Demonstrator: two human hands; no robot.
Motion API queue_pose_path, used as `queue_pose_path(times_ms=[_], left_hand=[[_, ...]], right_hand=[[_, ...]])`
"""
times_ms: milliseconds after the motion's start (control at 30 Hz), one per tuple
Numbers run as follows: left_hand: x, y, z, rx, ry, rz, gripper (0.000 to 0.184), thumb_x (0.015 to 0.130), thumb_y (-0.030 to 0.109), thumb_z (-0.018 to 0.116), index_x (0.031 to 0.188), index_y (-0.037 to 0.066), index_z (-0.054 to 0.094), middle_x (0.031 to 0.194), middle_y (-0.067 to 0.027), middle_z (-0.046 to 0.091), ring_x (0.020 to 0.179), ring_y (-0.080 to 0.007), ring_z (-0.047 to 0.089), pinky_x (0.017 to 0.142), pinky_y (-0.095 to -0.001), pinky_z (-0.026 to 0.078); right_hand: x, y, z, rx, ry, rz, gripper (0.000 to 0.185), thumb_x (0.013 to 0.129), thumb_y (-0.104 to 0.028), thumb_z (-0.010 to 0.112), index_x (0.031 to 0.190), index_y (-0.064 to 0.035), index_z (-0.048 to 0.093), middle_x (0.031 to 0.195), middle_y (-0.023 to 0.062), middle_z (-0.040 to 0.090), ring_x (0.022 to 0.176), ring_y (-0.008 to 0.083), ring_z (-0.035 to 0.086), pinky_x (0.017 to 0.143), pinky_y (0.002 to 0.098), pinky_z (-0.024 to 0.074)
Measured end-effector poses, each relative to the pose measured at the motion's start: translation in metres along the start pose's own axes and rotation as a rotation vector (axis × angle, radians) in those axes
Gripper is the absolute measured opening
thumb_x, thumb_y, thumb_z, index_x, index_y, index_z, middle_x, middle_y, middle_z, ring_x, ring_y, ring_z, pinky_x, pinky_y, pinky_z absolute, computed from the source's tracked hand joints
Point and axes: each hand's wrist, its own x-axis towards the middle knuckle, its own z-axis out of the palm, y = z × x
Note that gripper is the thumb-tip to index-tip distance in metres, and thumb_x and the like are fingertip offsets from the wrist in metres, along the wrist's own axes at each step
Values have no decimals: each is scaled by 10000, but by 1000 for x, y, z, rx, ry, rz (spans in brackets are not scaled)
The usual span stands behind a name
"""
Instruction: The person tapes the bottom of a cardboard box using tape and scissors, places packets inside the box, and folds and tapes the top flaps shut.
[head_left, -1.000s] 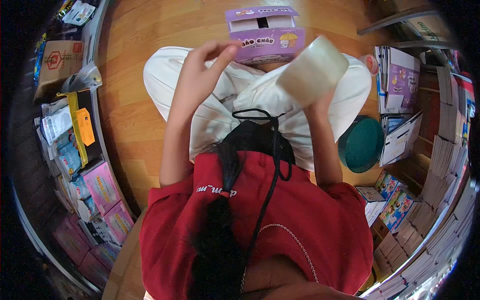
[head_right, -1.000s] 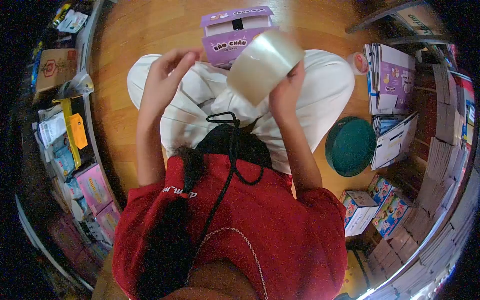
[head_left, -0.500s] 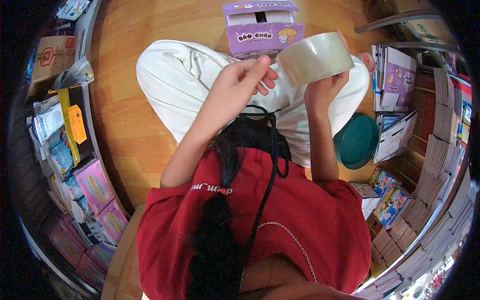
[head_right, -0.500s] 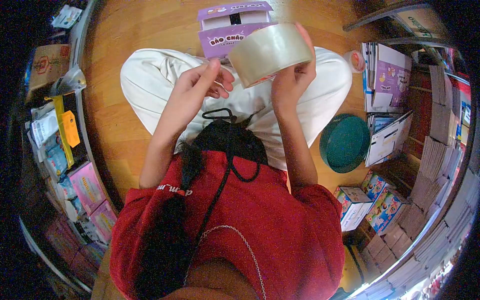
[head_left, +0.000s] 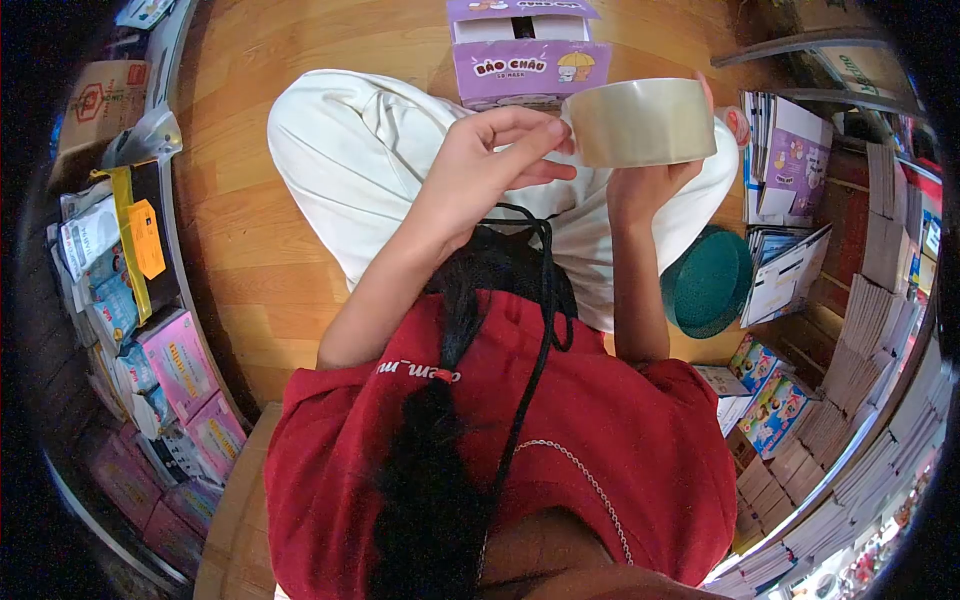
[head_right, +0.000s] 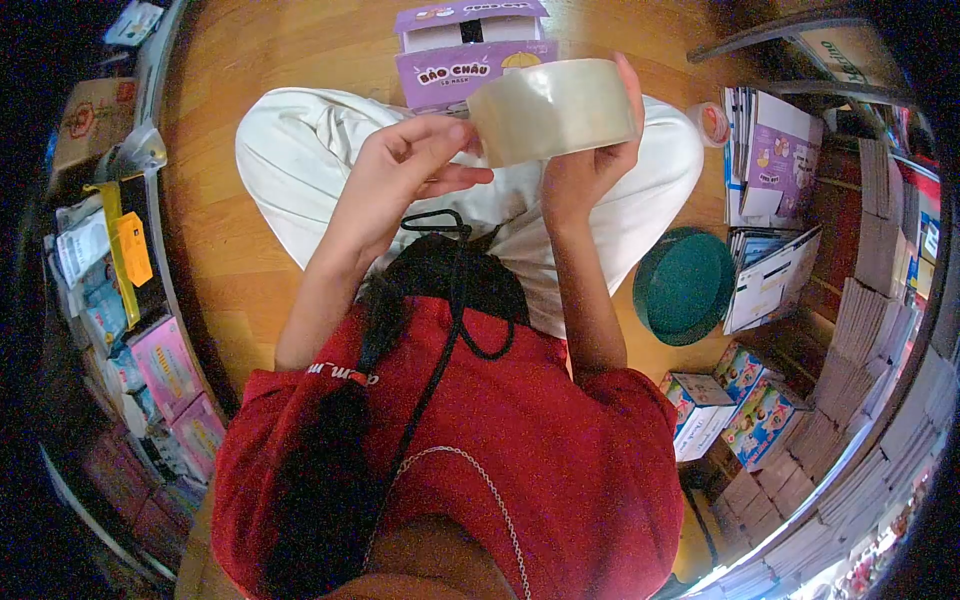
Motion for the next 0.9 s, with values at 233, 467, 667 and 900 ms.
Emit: queue_pose_path(times_ms=[233, 467, 667, 900], left_hand=[[14, -16, -13, -166, -90, -64, 249, 868, 188, 590, 990, -29, 594, 864, -76, 631, 791, -161, 627, 782, -265, 510], [11, -10, -18, 14, -14, 55, 201, 863, 170, 593, 986, 11, 590, 849, -26, 623, 768, -108, 606, 755, -222, 483], [6, 3, -30, 65, 81, 153, 214, 850, 189, 617, 961, 8, 593, 821, -25, 620, 751, -105, 602, 728, -216, 479], [1, 11, -56, 140, 122, 225, 205, 854, 204, 614, 938, 18, 593, 799, -15, 614, 733, -90, 583, 717, -218, 469]], right_hand=[[0, -5, -1, -137, -52, -114, 446, 800, -94, 551, 1212, 58, 472, 1198, 131, 520, 1019, 185, 526, 884, 292, 408], [17, -19, -14, -384, -208, -267, 418, 781, 22, 483, 1199, 38, 495, 1155, 144, 555, 981, 210, 554, 871, 294, 422], [37, -30, -23, -670, -224, -550, 451, 681, 84, 492, 1122, 10, 552, 1065, 123, 602, 916, 269, 576, 852, 335, 437], [38, -38, -20, -308, -503, -176, 439, 687, -44, 609, 1114, -6, 516, 1015, 73, 583, 930, 190, 554, 862, 311, 416]])
